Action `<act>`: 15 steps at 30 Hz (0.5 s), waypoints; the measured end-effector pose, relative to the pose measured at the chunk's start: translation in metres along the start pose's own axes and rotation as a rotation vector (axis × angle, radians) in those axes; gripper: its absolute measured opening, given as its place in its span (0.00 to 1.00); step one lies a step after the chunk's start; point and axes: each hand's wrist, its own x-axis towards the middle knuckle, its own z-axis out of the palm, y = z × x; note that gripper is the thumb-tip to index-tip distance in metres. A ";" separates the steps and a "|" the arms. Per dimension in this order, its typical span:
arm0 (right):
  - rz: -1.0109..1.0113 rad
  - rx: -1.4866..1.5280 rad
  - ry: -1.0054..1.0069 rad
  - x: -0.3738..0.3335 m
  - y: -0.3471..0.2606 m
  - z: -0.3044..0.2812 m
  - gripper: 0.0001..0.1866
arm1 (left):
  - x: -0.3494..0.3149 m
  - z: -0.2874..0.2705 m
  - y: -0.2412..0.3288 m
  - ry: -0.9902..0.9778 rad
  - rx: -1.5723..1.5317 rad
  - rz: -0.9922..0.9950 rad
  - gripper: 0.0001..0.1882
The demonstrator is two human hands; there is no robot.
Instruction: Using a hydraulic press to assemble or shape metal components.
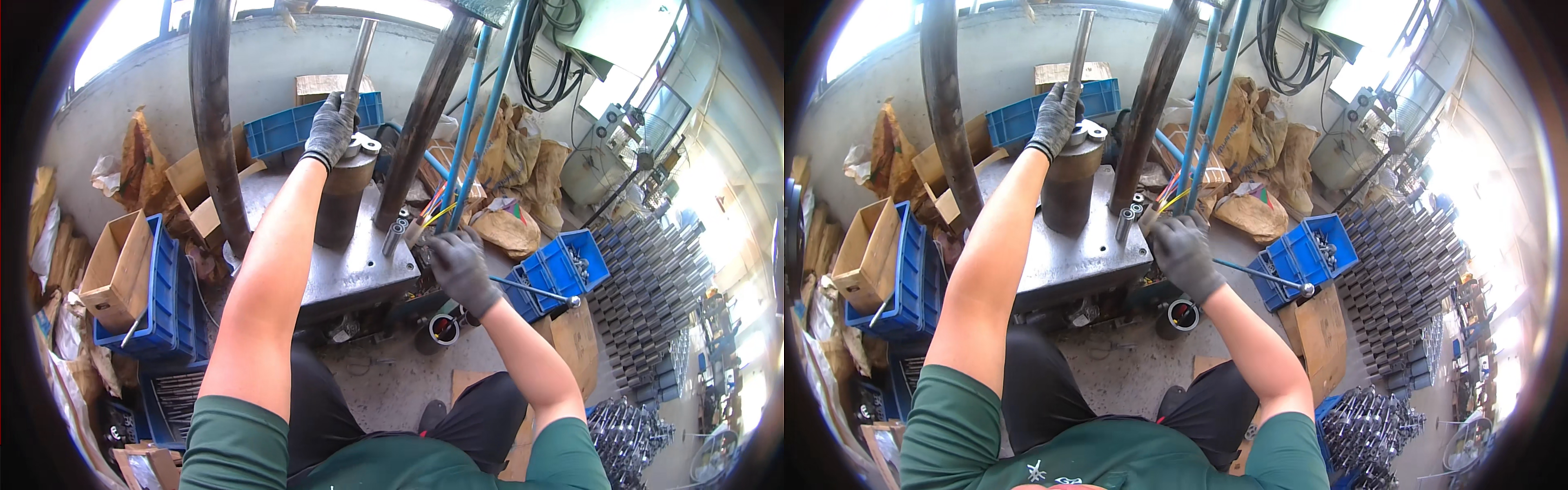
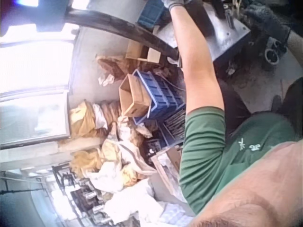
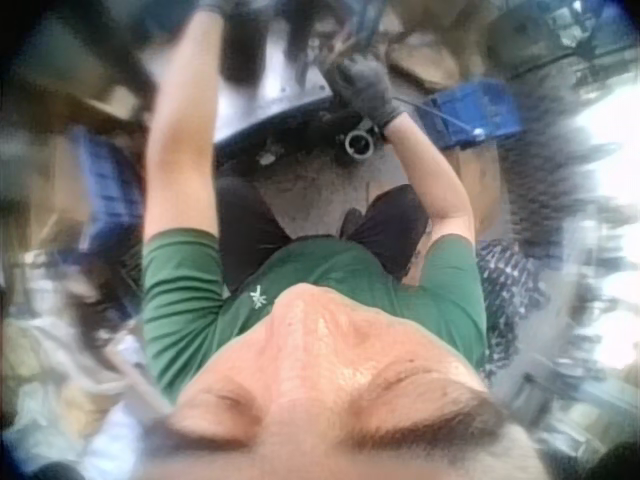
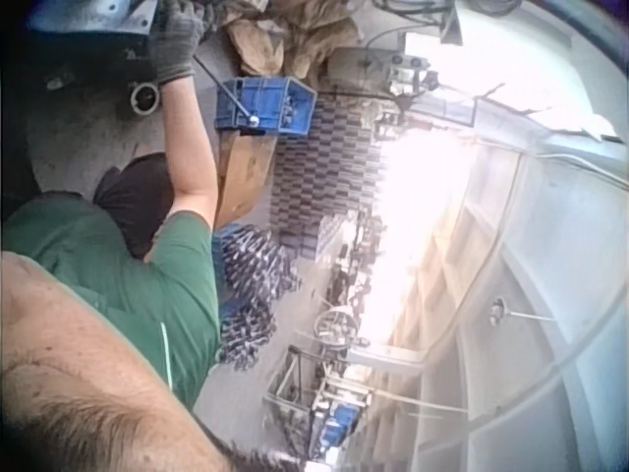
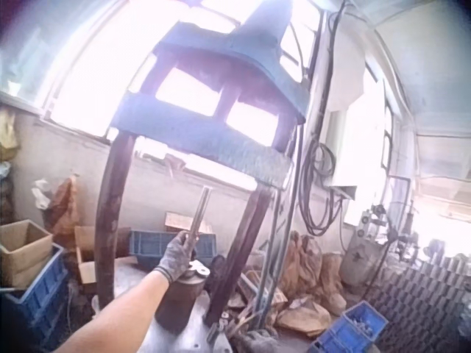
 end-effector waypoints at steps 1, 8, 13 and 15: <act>0.012 -0.015 0.002 0.007 0.008 0.020 0.12 | -0.004 0.003 0.007 -0.006 -0.003 -0.001 0.29; 0.127 0.017 0.000 0.030 0.027 0.118 0.17 | -0.005 0.006 0.007 0.071 0.051 0.010 0.26; 0.140 0.052 0.024 0.034 0.026 0.137 0.13 | 0.000 0.002 0.000 0.082 0.112 -0.024 0.26; 0.194 0.142 -0.050 0.037 0.032 0.136 0.12 | -0.001 0.001 0.000 0.077 0.127 -0.026 0.26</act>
